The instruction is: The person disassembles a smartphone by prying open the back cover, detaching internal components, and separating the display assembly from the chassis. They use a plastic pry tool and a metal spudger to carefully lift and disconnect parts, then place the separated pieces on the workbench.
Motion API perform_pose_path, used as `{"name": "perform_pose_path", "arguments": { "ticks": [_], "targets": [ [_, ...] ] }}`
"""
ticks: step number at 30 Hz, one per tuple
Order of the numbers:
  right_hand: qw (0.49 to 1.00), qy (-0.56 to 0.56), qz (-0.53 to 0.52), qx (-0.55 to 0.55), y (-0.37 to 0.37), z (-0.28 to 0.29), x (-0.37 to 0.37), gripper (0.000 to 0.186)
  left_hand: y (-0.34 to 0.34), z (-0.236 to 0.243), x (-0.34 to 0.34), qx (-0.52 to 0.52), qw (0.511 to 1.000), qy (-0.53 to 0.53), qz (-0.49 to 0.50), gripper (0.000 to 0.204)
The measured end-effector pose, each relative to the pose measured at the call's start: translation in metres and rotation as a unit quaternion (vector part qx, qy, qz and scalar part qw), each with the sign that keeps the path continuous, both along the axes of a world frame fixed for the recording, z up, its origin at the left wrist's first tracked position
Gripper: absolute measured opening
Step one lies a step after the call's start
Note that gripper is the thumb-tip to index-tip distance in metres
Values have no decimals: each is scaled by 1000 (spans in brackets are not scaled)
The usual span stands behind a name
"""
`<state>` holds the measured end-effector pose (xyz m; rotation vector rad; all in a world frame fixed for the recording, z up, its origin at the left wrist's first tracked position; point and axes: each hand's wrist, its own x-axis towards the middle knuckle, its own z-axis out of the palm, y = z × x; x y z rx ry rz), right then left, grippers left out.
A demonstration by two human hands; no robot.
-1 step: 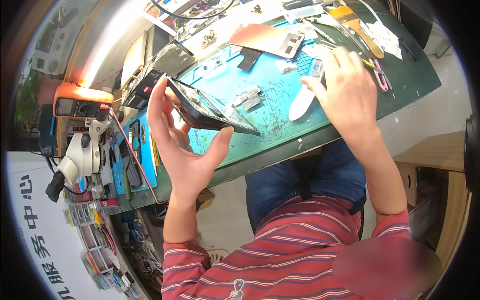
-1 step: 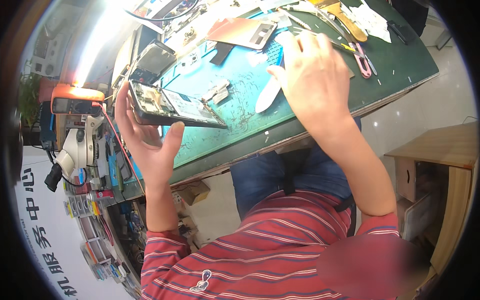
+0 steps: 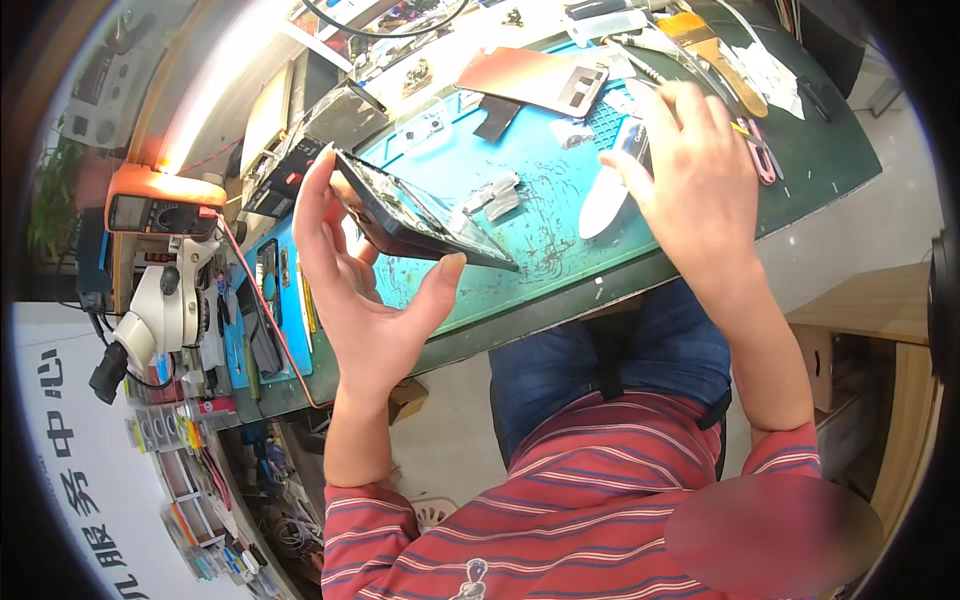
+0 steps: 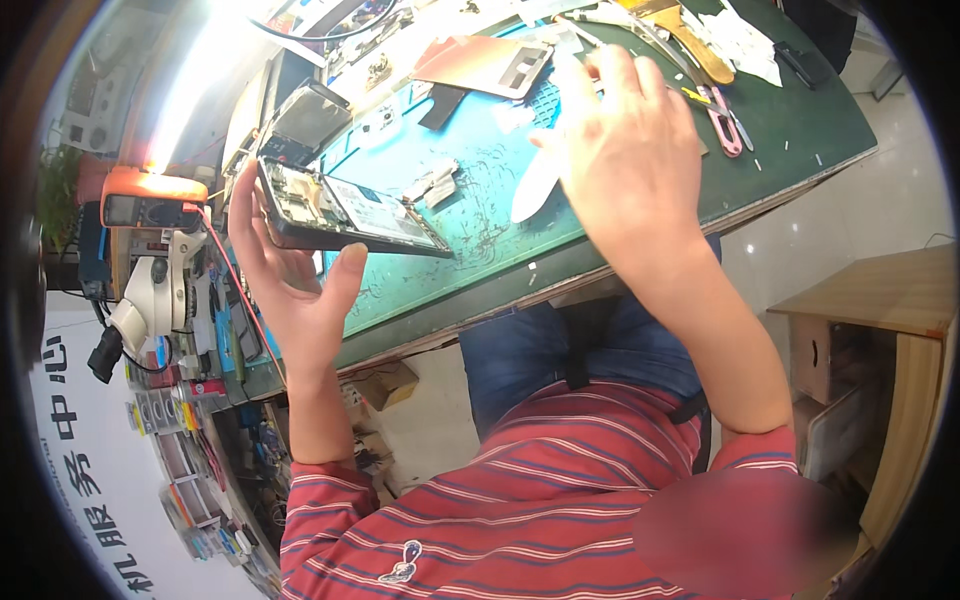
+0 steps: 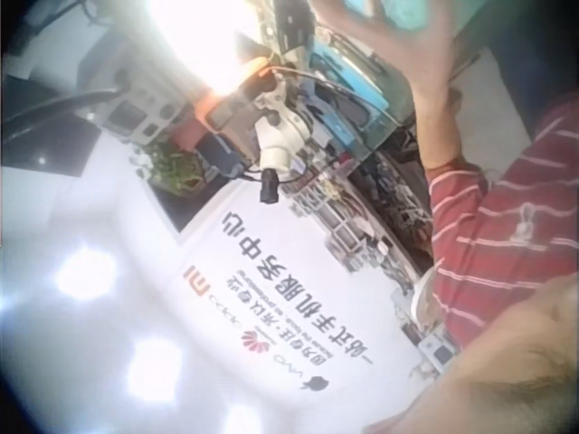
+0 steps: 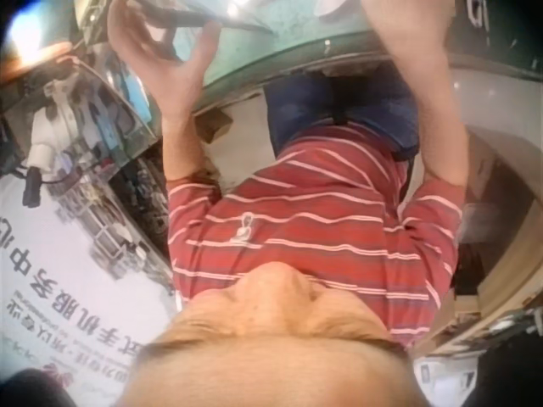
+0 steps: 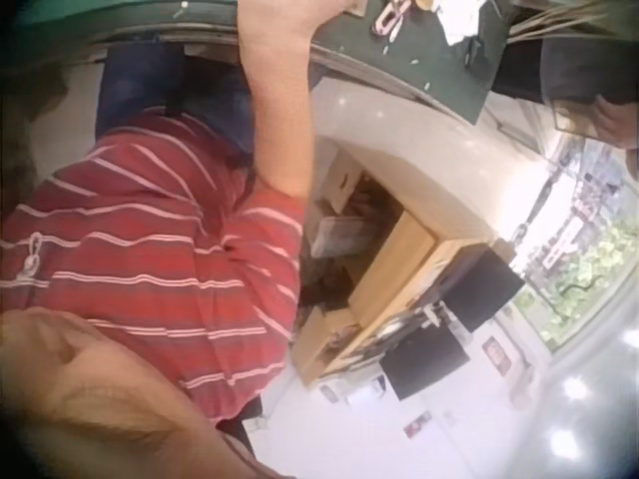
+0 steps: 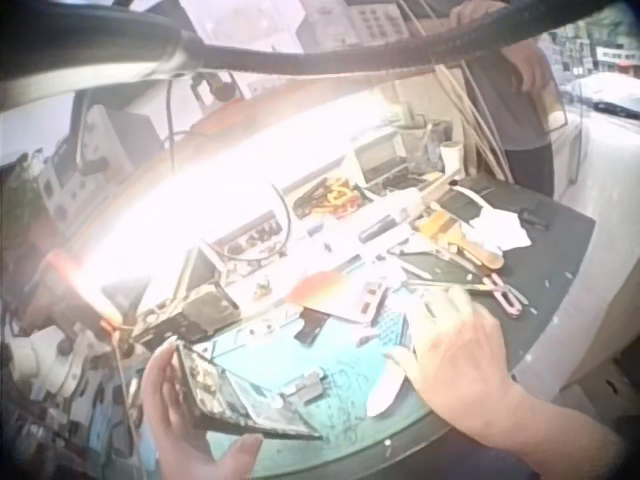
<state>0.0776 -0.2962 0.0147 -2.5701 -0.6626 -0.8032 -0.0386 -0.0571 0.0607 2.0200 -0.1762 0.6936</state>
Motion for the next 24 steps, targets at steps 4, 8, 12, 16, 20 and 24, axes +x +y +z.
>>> {"name": "perform_pose_path", "arguments": {
  "ticks": [4, 8, 12, 16, 20, 24],
  "targets": [
    [956, 11, 273, 105, 20, 25, 3, 75, 0, 2, 6, -10, 1000, 19, -16, 105],
    [806, 229, 513, 186, 56, 22, 31, 93, 4, 5, 15, 10, 999, 27, -45, 103],
    [767, 265, 560, 167, 64, 22, 28, 98, 9, 6, 11, 14, 998, 46, -41, 100],
    [751, 263, 569, 208, 72, 15, 27, 97, 14, 5, 14, 39, 997, 38, -49, 102],
    [742, 286, 568, 211, 75, 17, 25, 97, 15, 3, 11, 44, 998, 25, -44, 106],
    [749, 258, 573, 212, 76, 13, 28, 94, 11, 1, 14, 54, 997, 10, -58, 108]
  ]
}}
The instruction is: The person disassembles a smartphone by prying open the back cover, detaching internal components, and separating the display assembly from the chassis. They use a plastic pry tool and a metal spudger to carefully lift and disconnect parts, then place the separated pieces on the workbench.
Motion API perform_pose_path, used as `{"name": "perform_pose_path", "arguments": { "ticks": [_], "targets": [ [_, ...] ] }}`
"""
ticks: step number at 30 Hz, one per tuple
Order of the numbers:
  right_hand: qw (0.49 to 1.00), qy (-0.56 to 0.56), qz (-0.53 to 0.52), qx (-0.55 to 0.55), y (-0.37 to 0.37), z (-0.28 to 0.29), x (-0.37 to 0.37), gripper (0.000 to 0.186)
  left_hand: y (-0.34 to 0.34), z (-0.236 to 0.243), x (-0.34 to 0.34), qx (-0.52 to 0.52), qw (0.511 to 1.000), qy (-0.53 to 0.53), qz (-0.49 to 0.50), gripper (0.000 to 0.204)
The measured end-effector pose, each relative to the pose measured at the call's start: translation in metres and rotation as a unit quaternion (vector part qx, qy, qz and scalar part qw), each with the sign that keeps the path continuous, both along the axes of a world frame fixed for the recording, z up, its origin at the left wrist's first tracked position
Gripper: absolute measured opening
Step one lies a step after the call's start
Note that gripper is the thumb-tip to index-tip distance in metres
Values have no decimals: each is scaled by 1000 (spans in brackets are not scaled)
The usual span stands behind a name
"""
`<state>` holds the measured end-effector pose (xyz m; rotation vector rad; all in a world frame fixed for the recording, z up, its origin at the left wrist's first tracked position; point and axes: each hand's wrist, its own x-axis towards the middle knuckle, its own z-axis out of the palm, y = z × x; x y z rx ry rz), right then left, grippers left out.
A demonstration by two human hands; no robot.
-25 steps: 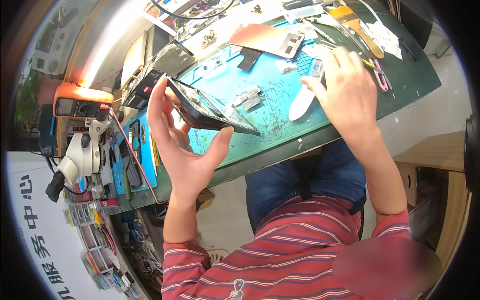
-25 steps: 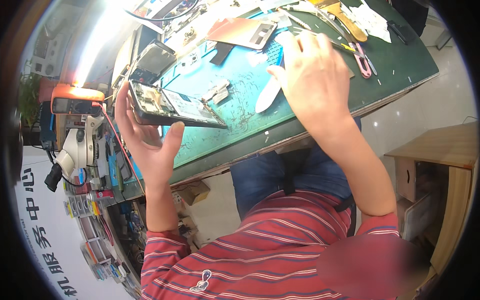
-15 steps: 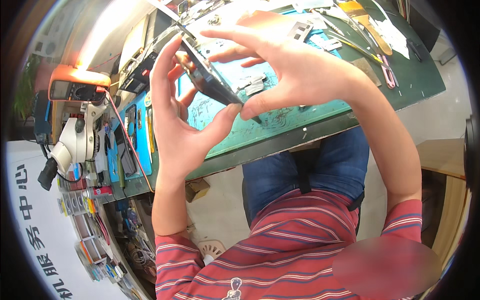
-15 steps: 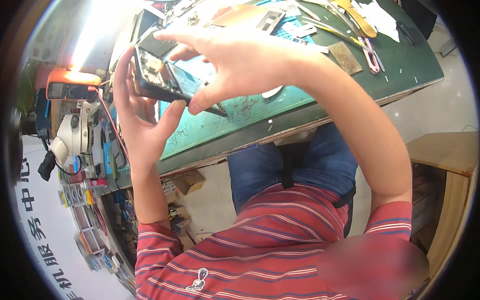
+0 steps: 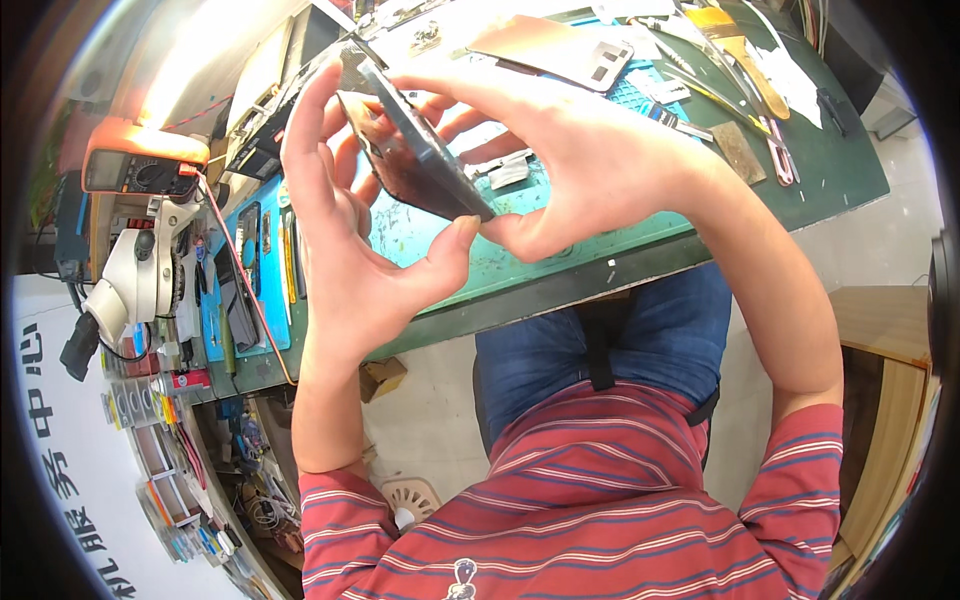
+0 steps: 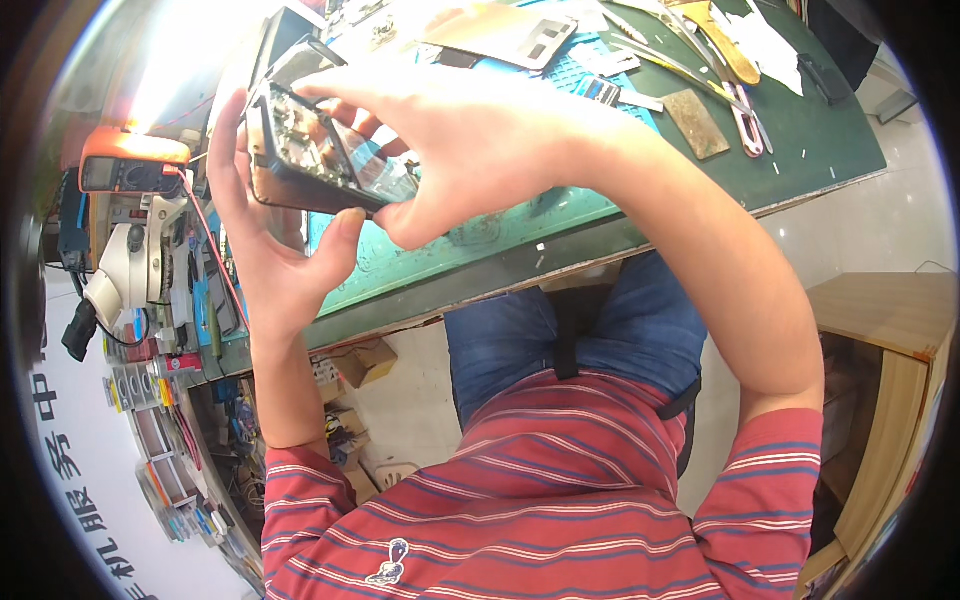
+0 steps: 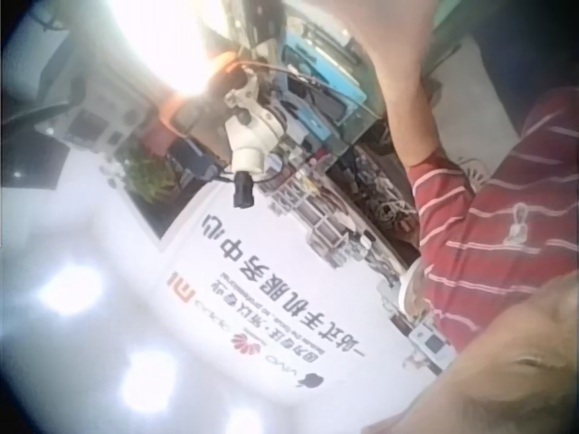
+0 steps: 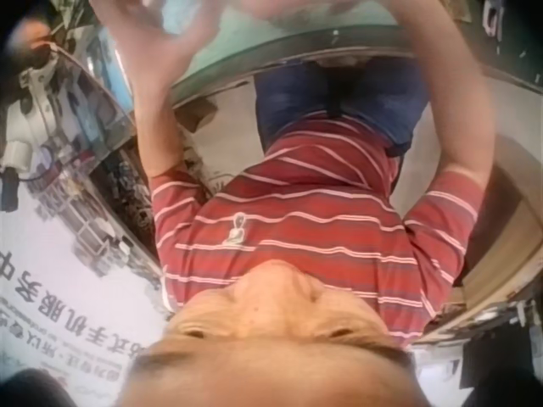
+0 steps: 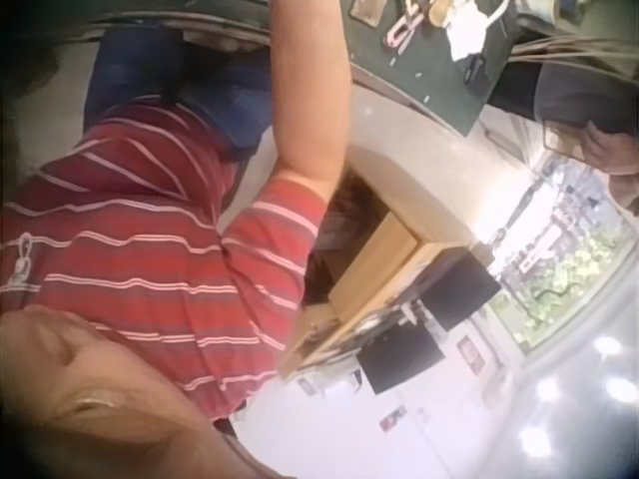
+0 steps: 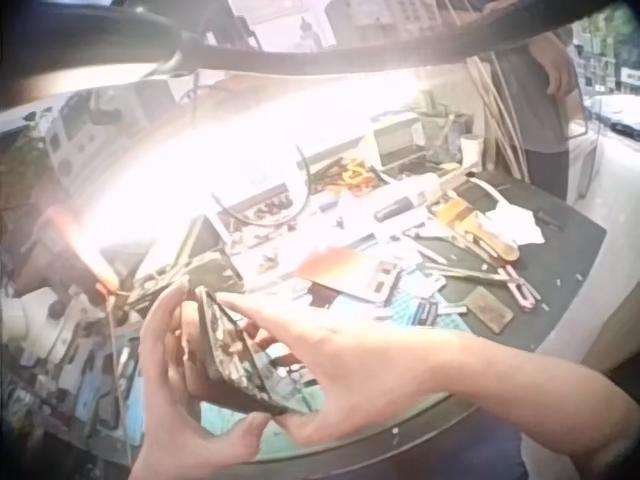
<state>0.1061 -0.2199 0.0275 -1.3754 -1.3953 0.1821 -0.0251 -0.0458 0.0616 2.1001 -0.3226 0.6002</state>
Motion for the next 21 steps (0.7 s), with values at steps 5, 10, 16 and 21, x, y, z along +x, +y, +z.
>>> {"name": "perform_pose_path", "arguments": {
  "ticks": [5, 10, 16, 21],
  "targets": [
    [999, -30, 1, 12, 4, 1, 1, 88, 0, 4, -4, 4, 1000, 14, 16, 109],
    [999, -15, -15, 32, 1, 5, 0, 77, 4, -2, 1, 19, 1000, -4, -7, 109],
    [994, -92, -61, 11, -1, 7, 3, 62, -1, 1, 0, 4, 1000, 8, -1, 106],
    [996, -68, -51, -3, 0, 8, 1, 63, -1, -1, 0, -4, 1000, 4, -5, 104]
  ]
}}
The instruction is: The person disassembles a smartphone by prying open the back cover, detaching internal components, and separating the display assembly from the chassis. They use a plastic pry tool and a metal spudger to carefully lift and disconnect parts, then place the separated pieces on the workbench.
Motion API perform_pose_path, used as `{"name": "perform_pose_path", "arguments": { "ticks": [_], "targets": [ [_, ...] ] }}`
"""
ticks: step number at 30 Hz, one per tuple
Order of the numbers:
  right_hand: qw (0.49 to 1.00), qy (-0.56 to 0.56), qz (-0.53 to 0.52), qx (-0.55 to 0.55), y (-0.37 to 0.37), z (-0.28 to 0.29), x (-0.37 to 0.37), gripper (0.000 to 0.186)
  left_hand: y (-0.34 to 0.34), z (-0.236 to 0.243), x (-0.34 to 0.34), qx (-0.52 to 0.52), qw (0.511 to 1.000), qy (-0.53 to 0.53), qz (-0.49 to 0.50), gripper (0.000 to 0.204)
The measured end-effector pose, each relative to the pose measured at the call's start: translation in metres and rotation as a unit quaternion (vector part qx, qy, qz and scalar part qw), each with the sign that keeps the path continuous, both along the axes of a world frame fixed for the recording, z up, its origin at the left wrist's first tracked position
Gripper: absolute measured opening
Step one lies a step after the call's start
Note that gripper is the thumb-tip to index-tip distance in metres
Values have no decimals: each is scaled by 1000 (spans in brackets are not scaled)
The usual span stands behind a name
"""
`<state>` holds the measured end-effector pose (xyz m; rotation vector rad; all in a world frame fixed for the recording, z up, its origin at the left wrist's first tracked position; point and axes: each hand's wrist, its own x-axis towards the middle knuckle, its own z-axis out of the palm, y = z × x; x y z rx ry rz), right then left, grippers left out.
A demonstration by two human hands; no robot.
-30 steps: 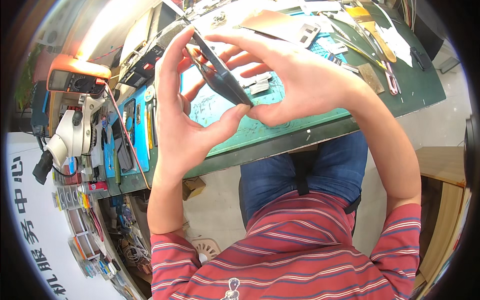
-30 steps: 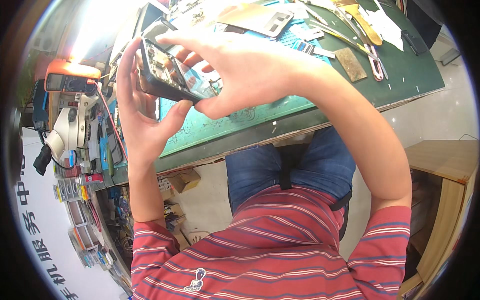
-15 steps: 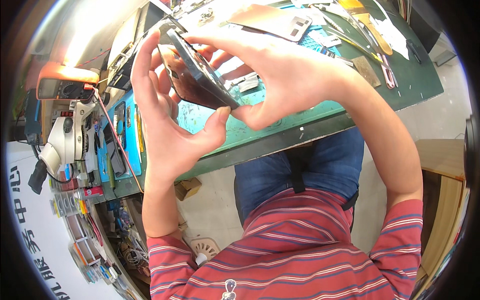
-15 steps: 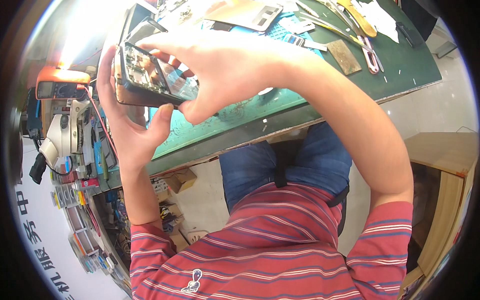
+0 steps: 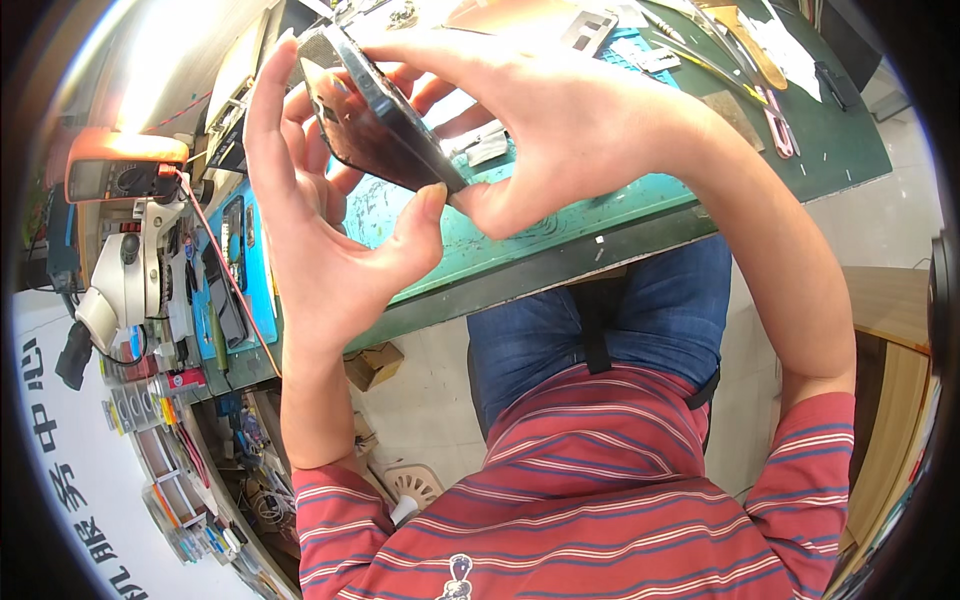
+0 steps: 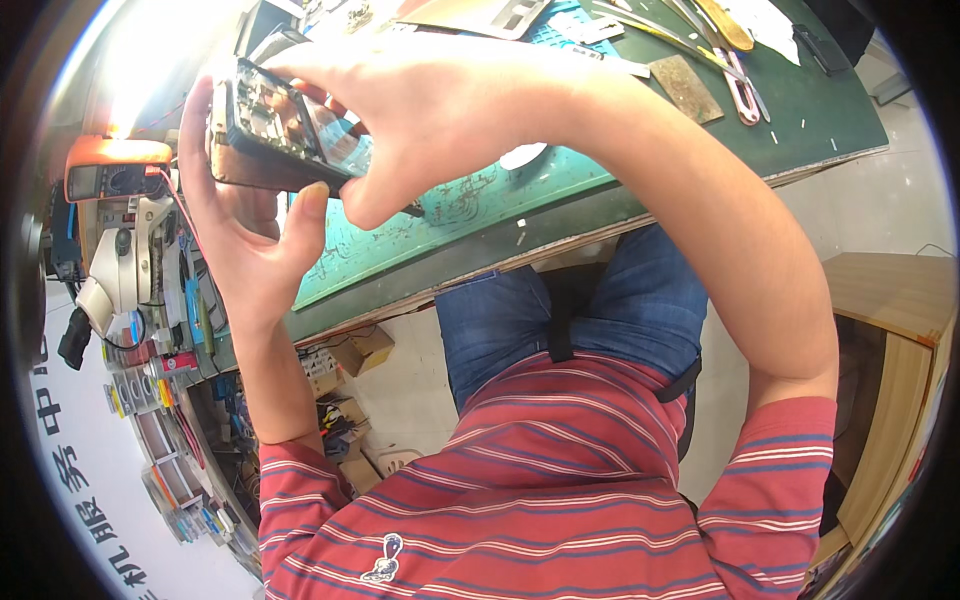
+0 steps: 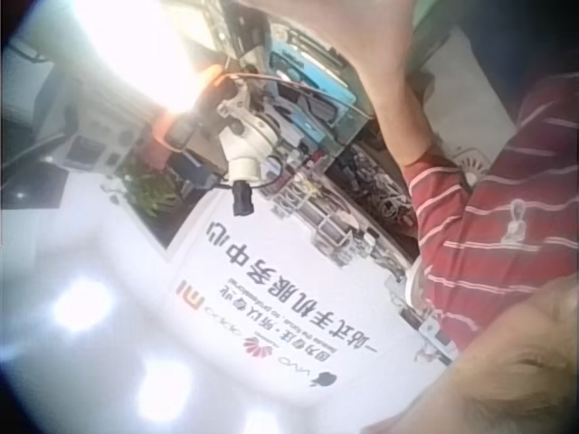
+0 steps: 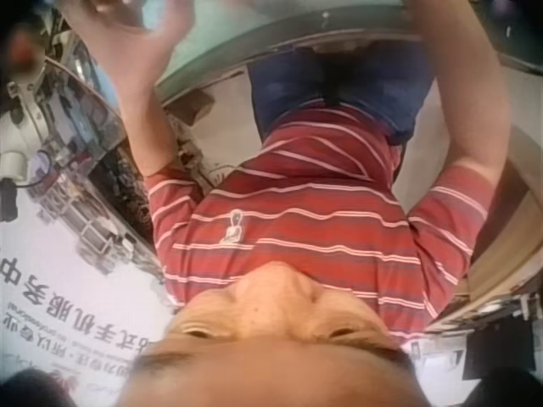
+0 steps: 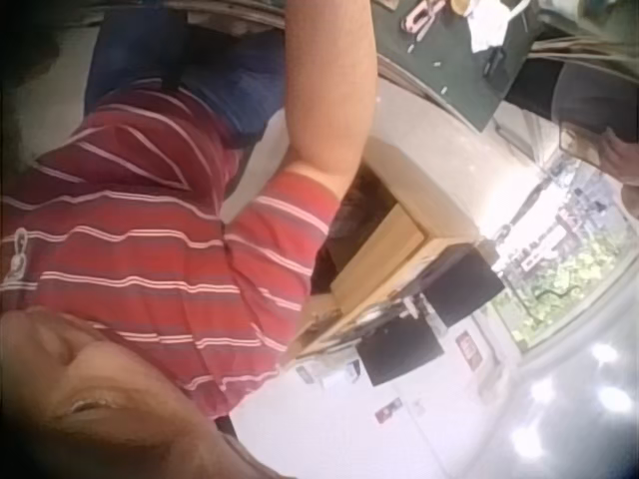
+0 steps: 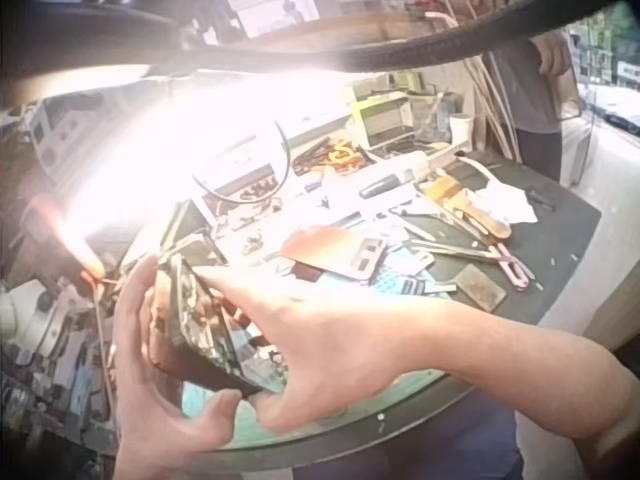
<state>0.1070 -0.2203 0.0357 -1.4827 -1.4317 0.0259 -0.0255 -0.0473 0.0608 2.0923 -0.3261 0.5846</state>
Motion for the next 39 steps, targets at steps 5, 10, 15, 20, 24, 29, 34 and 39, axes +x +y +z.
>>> {"name": "perform_pose_path", "arguments": {
  "ticks": [5, 10, 15, 20, 24, 29, 34, 39],
  "targets": [
    [1000, -8, -7, 3, 0, 0, -1, 64, -2, 1, 1, -5, 1000, -12, -8, 103],
    [1000, -13, 1, 14, 0, 0, 1, 62, 0, 5, 0, 47, 999, 10, -2, 96],
    [968, -127, -68, -204, -50, 19, 26, 67, -7, 2, -2, 70, 996, -24, 41, 90],
    [906, -182, -97, -370, -83, 7, 30, 33, -14, -5, -7, 89, 989, -73, 94, 88],
    [895, -63, -106, -428, -85, 13, 25, 24, -20, -10, -8, 8, 989, -54, 135, 97],
    [899, -45, -79, -429, -84, 22, 23, 18, -19, -14, -13, 14, 986, -80, 148, 98],
    [946, -193, -189, -181, -85, -17, -43, 21, -21, -14, -13, 7, 987, -74, 144, 100],
    [949, -145, -260, -100, -63, -20, -92, 27, -22, -15, -17, -20, 987, -64, 148, 102]
  ]
}}
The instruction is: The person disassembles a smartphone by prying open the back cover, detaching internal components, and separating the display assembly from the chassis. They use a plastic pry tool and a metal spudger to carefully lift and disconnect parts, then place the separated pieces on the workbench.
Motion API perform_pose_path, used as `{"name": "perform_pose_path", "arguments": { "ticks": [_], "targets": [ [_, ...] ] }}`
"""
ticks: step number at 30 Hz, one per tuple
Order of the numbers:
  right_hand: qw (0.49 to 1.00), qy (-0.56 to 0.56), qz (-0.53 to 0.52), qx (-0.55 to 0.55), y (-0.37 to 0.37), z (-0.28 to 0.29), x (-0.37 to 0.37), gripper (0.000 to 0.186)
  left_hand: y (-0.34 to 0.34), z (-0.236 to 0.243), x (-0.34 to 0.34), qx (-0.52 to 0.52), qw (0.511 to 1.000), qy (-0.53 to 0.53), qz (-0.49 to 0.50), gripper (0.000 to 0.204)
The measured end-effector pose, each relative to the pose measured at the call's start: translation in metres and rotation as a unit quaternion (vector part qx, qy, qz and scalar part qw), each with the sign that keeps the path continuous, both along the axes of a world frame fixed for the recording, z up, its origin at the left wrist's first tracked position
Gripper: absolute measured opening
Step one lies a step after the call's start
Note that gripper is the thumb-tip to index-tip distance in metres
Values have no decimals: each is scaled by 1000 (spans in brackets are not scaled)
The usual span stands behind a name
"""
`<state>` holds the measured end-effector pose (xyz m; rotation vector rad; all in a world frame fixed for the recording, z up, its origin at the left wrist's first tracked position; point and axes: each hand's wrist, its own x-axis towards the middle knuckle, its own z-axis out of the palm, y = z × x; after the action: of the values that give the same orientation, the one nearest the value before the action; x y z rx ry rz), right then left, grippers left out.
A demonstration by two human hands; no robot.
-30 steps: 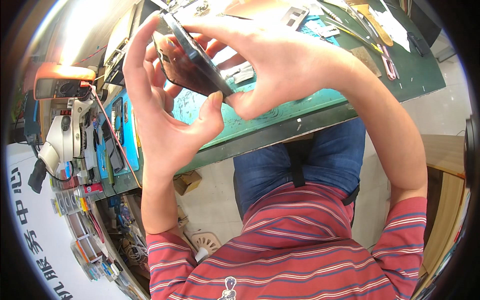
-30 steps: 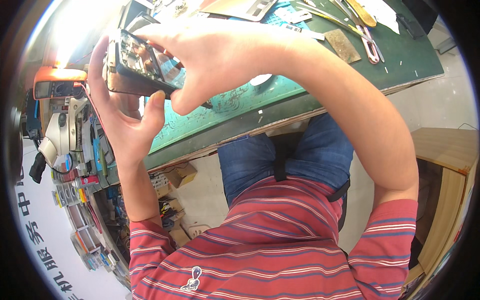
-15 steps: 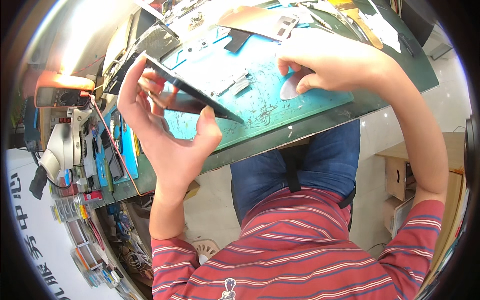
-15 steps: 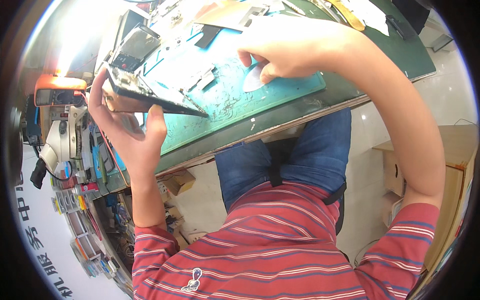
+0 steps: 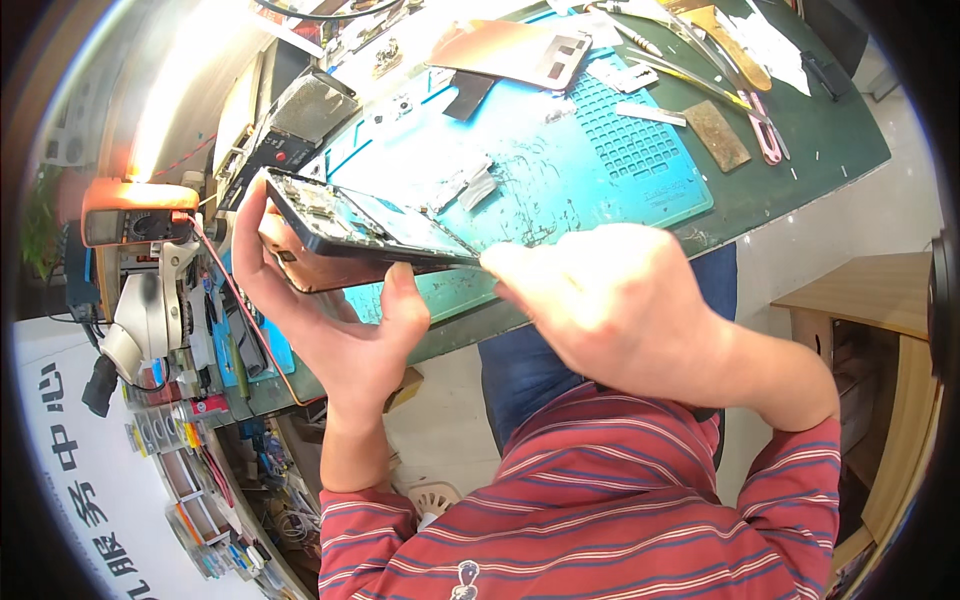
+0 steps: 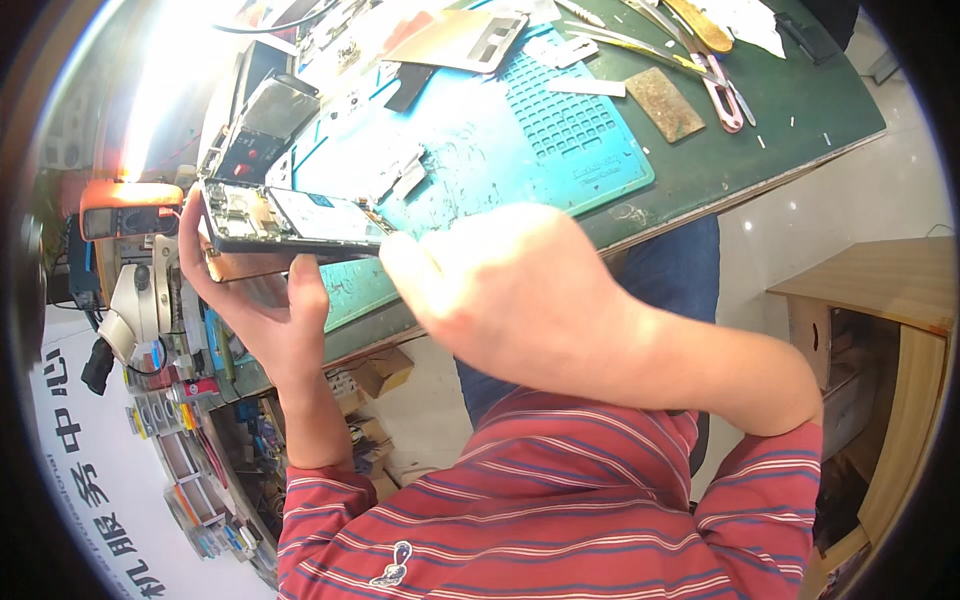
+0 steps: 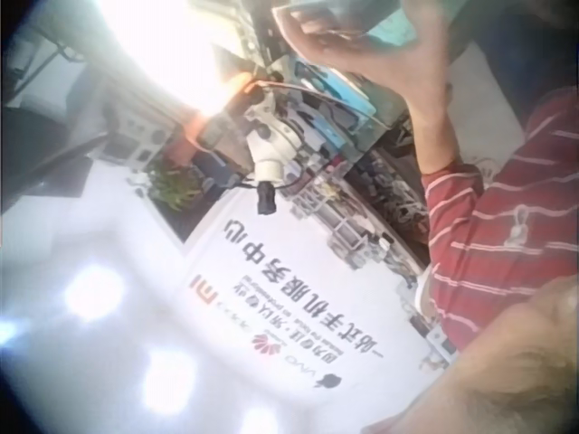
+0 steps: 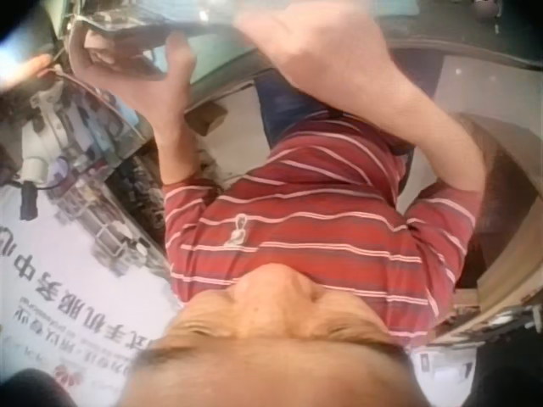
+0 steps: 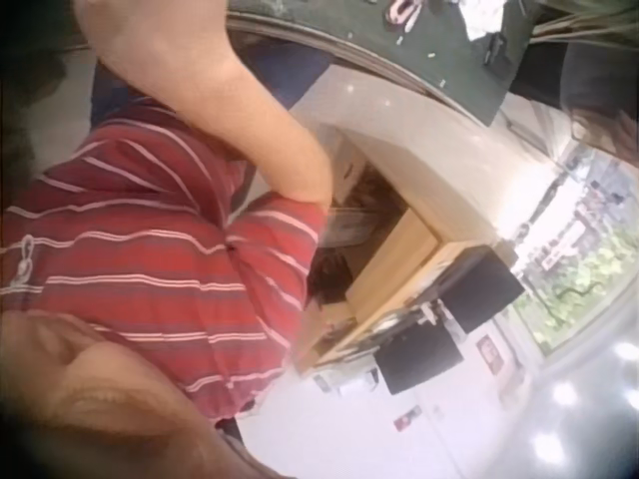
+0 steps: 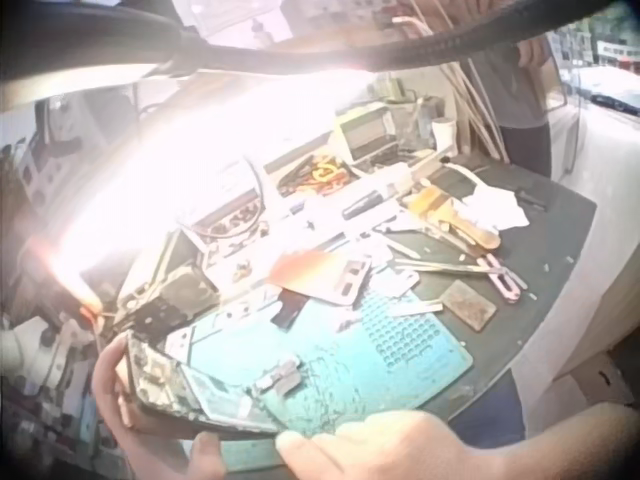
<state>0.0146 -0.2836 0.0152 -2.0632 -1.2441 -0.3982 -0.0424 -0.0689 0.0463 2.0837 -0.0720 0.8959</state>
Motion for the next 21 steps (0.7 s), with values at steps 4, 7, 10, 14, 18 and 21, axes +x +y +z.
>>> {"name": "perform_pose_path", "arguments": {
  "ticks": [4, 7, 10, 14, 18, 21],
  "targets": [
    [998, -48, -43, 19, 14, -5, -10, 11, -2, 2, 0, -36, 999, 13, -8, 103],
    [999, -27, -38, -24, 13, -4, -11, 19, 1, 2, 1, -20, 1000, 5, -14, 104],
    [998, -42, -45, -20, 13, -6, -16, 29, 2, 4, -1, -7, 1000, 21, -12, 105],
    [995, -75, -66, -1, 20, -8, -22, 31, 4, 2, -3, -14, 1000, 18, -8, 106],
    [995, -71, -68, -33, 22, -12, -24, 31, 4, 4, -2, -3, 1000, 23, -6, 106],
    [995, -63, -72, -38, 21, -11, -25, 32, 5, 4, -3, -12, 1000, 26, -6, 105]
  ]
}}
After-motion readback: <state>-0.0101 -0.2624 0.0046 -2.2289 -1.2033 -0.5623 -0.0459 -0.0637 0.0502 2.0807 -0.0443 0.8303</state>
